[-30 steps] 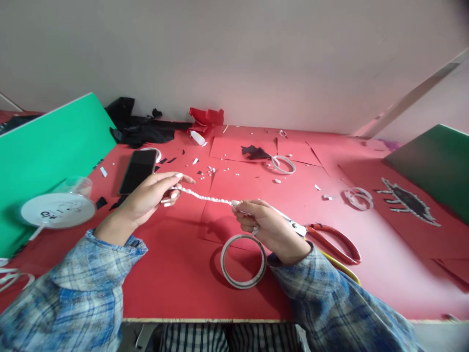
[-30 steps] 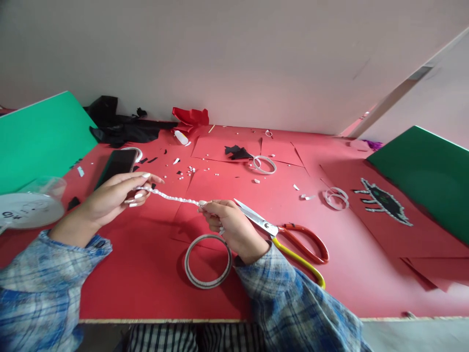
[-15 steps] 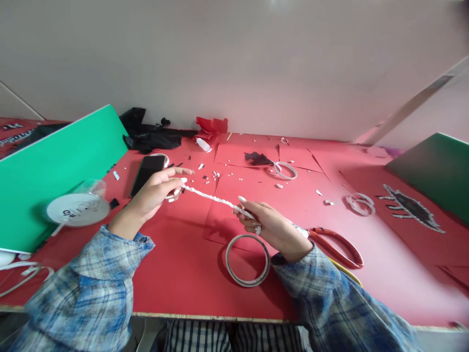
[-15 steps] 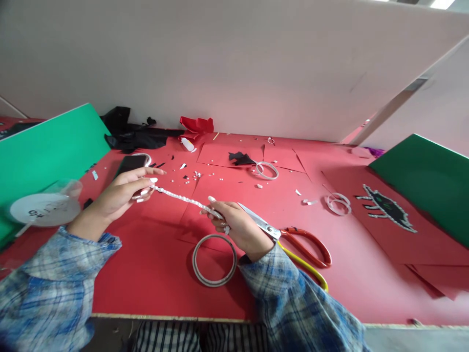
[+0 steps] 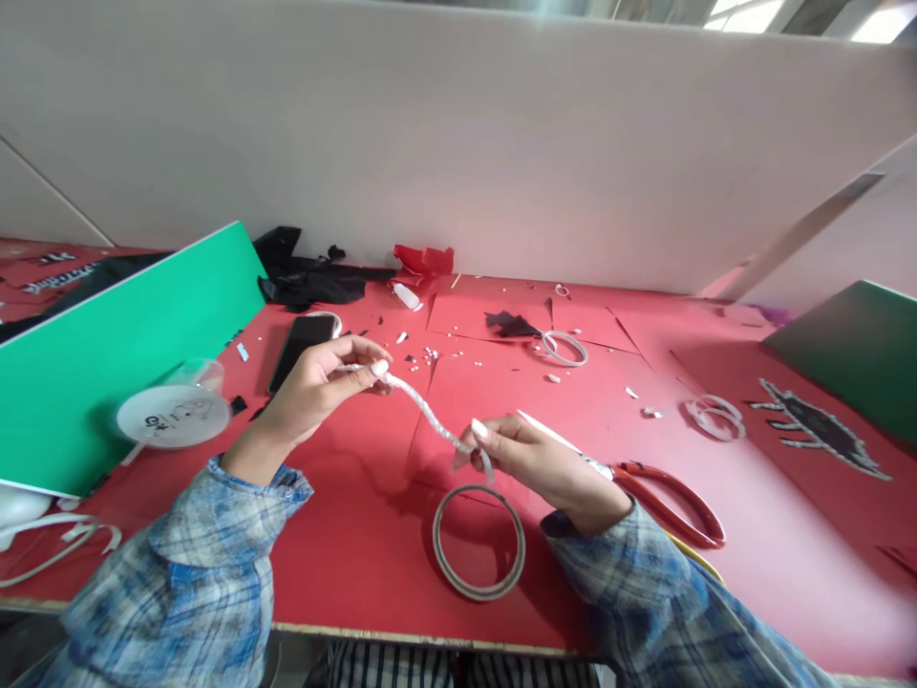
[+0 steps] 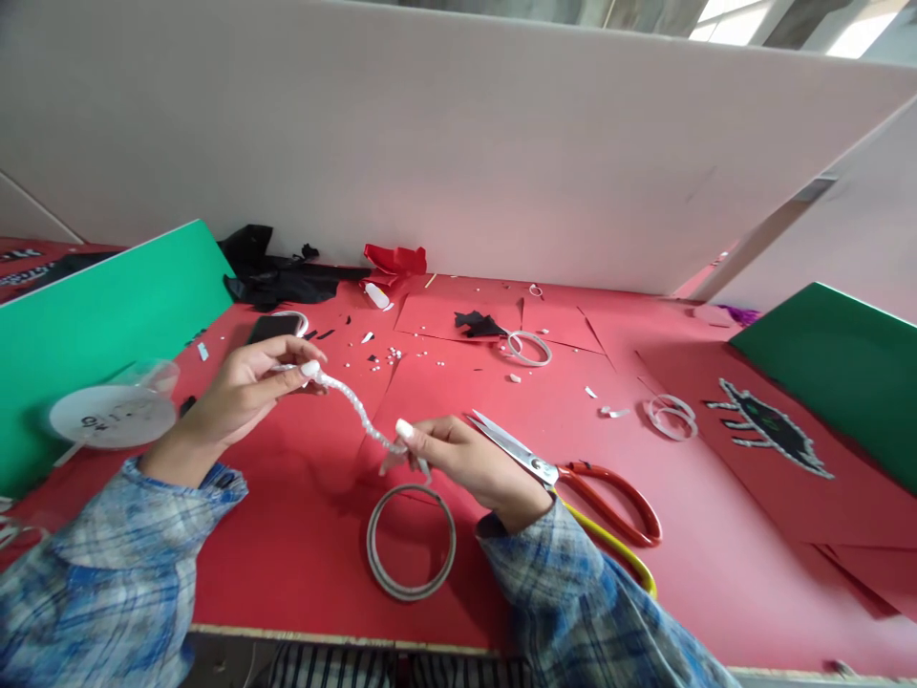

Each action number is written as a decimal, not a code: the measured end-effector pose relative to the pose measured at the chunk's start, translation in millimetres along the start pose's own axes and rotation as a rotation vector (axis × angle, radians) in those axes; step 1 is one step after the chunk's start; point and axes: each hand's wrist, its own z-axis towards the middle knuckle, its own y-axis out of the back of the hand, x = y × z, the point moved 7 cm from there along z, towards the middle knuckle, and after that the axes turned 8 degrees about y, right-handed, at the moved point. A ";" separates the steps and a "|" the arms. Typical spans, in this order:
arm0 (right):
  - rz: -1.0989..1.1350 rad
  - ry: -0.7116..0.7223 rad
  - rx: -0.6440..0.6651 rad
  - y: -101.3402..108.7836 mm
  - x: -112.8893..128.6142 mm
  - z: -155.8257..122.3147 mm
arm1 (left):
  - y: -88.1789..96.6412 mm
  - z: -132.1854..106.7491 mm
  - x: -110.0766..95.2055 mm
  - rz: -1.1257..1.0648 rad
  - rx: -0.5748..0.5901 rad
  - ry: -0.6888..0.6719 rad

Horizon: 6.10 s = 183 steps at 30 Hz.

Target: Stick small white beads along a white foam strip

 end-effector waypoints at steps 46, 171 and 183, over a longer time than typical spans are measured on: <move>0.736 -0.239 -0.592 -1.6 -53.2 0.8 | 15.0 -34.2 -42.9 -0.504 -0.109 -0.145; 0.237 0.072 0.104 -24.1 21.0 9.8 | 36.6 -12.6 -15.1 -0.286 -0.225 -0.025; 0.453 -0.053 0.394 -32.7 30.7 -22.9 | 42.2 -101.2 -42.9 0.801 -0.186 -0.042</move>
